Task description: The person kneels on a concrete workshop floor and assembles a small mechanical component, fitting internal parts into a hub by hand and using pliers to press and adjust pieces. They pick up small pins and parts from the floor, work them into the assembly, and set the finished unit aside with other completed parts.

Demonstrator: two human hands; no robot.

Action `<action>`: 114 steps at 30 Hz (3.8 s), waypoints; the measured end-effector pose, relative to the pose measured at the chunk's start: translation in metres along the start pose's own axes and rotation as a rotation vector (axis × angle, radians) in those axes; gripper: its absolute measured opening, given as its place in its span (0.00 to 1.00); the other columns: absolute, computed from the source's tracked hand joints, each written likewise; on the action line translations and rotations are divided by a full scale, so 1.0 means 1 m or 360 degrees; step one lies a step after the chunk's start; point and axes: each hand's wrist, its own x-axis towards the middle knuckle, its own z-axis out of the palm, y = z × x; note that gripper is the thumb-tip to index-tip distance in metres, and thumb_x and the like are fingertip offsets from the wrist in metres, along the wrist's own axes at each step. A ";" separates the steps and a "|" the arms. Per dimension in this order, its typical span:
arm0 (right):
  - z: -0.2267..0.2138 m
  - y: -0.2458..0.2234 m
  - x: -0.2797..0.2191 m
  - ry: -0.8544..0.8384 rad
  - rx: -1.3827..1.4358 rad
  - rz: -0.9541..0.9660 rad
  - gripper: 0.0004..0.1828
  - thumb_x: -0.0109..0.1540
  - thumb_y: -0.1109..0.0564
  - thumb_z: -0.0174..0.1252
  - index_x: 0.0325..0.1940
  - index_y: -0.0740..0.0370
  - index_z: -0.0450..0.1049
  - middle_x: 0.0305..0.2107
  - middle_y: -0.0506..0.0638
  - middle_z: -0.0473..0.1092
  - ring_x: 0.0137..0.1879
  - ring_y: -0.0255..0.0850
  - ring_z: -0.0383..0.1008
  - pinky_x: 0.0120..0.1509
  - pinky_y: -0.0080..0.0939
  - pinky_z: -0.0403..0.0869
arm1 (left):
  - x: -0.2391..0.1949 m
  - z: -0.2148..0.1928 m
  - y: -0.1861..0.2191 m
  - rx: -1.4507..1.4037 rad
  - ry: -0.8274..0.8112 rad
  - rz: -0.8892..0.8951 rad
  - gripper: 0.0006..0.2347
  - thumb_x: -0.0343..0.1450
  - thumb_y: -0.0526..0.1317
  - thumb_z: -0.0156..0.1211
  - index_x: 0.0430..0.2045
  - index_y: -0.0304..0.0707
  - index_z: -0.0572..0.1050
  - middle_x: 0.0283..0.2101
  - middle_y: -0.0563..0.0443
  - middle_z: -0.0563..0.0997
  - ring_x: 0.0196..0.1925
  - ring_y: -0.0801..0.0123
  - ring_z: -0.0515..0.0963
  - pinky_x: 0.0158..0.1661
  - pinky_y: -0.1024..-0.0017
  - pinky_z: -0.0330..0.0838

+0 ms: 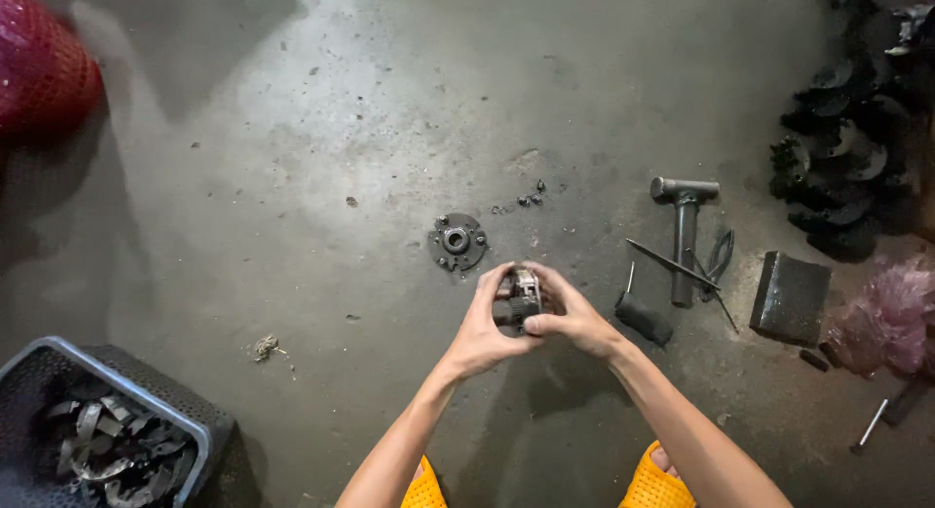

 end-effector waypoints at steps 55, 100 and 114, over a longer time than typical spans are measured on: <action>-0.013 0.036 0.115 0.0249 -0.1785 -0.0511 0.08 0.58 0.55 0.67 0.39 0.58 0.80 0.35 0.53 0.72 0.46 0.51 0.75 0.50 0.49 0.74 | -0.005 0.019 -0.085 0.1330 0.0234 -0.0177 0.45 0.57 0.48 0.77 0.64 0.19 0.59 0.60 0.31 0.69 0.59 0.43 0.69 0.53 0.53 0.65; -0.044 0.030 0.044 0.0284 -0.1543 -0.0341 0.08 0.56 0.61 0.67 0.38 0.64 0.80 0.34 0.56 0.76 0.40 0.49 0.80 0.45 0.46 0.77 | -0.001 0.019 -0.070 0.1466 0.0146 -0.0205 0.44 0.59 0.52 0.75 0.63 0.18 0.59 0.58 0.32 0.69 0.57 0.45 0.70 0.52 0.53 0.66; -0.037 0.057 0.032 0.0419 -0.1944 -0.0780 0.08 0.59 0.57 0.66 0.38 0.62 0.74 0.34 0.54 0.70 0.40 0.53 0.75 0.44 0.50 0.75 | -0.003 0.020 -0.074 0.1430 0.0181 -0.0237 0.43 0.60 0.50 0.74 0.63 0.19 0.59 0.59 0.33 0.69 0.59 0.45 0.70 0.53 0.52 0.65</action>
